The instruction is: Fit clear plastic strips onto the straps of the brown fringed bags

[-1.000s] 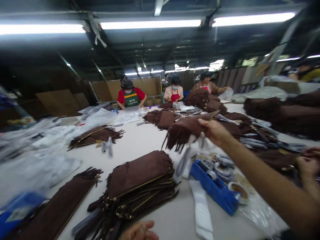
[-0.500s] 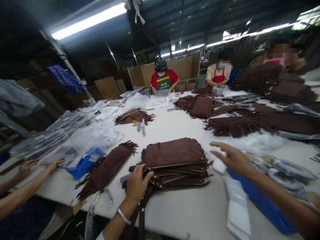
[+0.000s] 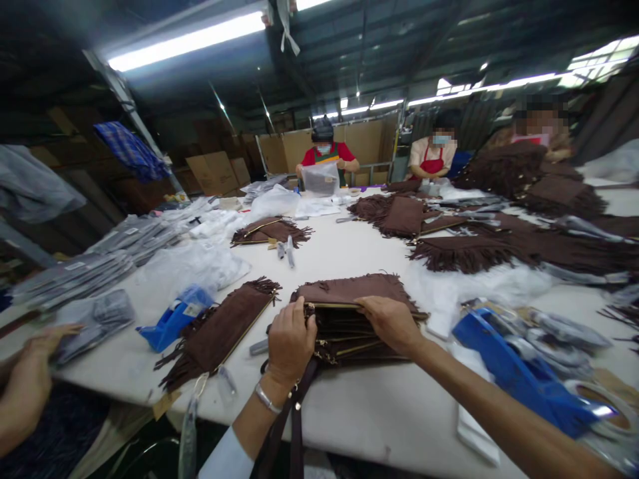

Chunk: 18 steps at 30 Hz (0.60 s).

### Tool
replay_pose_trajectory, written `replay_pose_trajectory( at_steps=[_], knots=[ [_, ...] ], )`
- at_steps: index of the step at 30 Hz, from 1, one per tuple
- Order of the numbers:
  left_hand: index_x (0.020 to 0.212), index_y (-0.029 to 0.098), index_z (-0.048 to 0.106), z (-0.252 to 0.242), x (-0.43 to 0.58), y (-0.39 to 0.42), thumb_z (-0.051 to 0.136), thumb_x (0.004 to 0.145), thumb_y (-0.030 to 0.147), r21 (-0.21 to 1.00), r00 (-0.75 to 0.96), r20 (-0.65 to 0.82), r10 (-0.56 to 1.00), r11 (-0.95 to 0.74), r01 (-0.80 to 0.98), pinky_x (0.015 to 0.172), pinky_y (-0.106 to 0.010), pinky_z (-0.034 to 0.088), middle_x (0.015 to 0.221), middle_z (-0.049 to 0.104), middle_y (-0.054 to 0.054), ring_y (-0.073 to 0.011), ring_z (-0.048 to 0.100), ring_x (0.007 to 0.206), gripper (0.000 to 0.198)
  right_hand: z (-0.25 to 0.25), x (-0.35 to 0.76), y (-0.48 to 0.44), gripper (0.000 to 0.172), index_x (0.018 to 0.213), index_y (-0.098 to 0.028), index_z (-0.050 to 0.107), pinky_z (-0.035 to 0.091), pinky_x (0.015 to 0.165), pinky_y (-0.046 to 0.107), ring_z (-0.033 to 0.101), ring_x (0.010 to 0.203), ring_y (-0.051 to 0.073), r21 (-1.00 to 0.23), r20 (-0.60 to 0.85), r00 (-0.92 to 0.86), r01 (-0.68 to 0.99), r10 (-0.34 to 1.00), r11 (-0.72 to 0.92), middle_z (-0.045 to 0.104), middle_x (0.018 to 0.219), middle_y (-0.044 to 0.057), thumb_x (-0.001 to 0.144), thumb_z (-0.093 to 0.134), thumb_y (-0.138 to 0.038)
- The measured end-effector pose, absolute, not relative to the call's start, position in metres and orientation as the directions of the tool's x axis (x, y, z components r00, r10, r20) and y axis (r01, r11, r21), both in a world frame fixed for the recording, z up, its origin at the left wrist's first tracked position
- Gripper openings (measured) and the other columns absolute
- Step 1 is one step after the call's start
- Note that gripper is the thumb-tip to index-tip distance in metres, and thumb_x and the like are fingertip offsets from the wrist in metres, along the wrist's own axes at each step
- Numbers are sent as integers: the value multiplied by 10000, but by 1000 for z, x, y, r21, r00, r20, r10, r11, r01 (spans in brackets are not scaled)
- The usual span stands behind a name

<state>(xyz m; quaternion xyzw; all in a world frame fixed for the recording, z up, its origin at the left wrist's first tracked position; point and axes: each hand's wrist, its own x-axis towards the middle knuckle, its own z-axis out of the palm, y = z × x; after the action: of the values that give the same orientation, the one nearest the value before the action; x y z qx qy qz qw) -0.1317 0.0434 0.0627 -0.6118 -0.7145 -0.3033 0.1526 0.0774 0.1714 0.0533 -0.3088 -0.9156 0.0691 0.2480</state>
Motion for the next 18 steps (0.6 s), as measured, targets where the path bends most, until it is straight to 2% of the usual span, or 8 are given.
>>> replay_pose_trajectory(
  at_steps=[2, 3, 5, 6, 9, 12, 16, 18],
  knots=[
    [1246, 151, 488, 63, -128, 33, 407, 936, 256, 469, -353, 649, 674, 11, 883, 981, -407, 409, 1192, 593, -144, -259, 536, 1141, 338, 52, 79, 161, 296, 1182, -236, 608, 448, 843, 309, 643, 981, 218, -376, 432, -641, 512, 635, 772, 699, 1101, 68, 943, 435, -240],
    [1218, 166, 503, 60, -126, 28, 400, 942, 266, 596, -455, 623, 636, -9, 803, 963, -387, 427, 1170, 606, -130, -242, 557, 1113, 311, 50, 79, 156, 299, 1186, -241, 604, 455, 834, 304, 647, 976, 212, -409, 426, -629, 507, 650, 759, 700, 1096, 63, 948, 424, -251],
    [1143, 188, 540, 48, -120, 17, 389, 950, 308, 790, -607, 481, 632, -13, 613, 897, -357, 468, 1090, 636, -102, -220, 605, 1013, 272, 43, 77, 149, 299, 1176, -242, 609, 467, 815, 302, 654, 962, 211, -440, 407, -625, 505, 666, 743, 705, 1074, 59, 949, 416, -257],
    [1113, 196, 557, 40, -117, 13, 381, 952, 329, 840, -631, 411, 658, -4, 542, 879, -353, 478, 1070, 640, -94, -215, 615, 980, 273, 40, 76, 146, 299, 1171, -240, 612, 469, 817, 307, 654, 965, 215, -439, 402, -632, 502, 663, 745, 706, 1070, 60, 945, 416, -251],
    [1114, 204, 588, 25, -110, 6, 378, 951, 356, 871, -591, 346, 729, -15, 490, 952, -372, 444, 1141, 616, -100, -223, 587, 1055, 306, 33, 72, 145, 310, 1174, -237, 614, 460, 848, 323, 641, 998, 226, -415, 402, -657, 489, 637, 767, 702, 1083, 68, 935, 417, -224],
    [1141, 188, 605, 31, -103, 12, 499, 895, 408, 907, -587, 295, 754, -28, 420, 998, -372, 408, 1196, 607, -109, -248, 544, 1142, 346, 34, 70, 148, 320, 1183, -232, 610, 458, 847, 319, 635, 1004, 225, -393, 405, -662, 497, 631, 774, 700, 1088, 75, 928, 419, -201],
    [926, 149, 660, 59, -89, 19, 579, 795, 540, 997, -545, 11, 838, 32, 69, 822, -346, 502, 893, 705, -80, -256, 644, 905, 420, 40, 77, 141, 330, 1194, -213, 606, 448, 885, 329, 620, 1023, 214, -327, 440, -684, 481, 582, 813, 689, 1123, 86, 931, 413, -165],
    [810, 174, 635, 65, -85, 12, 566, 771, 586, 996, -509, -84, 857, 82, -25, 707, -327, 526, 729, 697, -45, -241, 661, 755, 420, 35, 83, 136, 334, 1223, -209, 588, 429, 929, 342, 591, 1080, 208, -270, 491, -686, 467, 537, 842, 665, 1187, 83, 945, 408, -170]
  ],
)
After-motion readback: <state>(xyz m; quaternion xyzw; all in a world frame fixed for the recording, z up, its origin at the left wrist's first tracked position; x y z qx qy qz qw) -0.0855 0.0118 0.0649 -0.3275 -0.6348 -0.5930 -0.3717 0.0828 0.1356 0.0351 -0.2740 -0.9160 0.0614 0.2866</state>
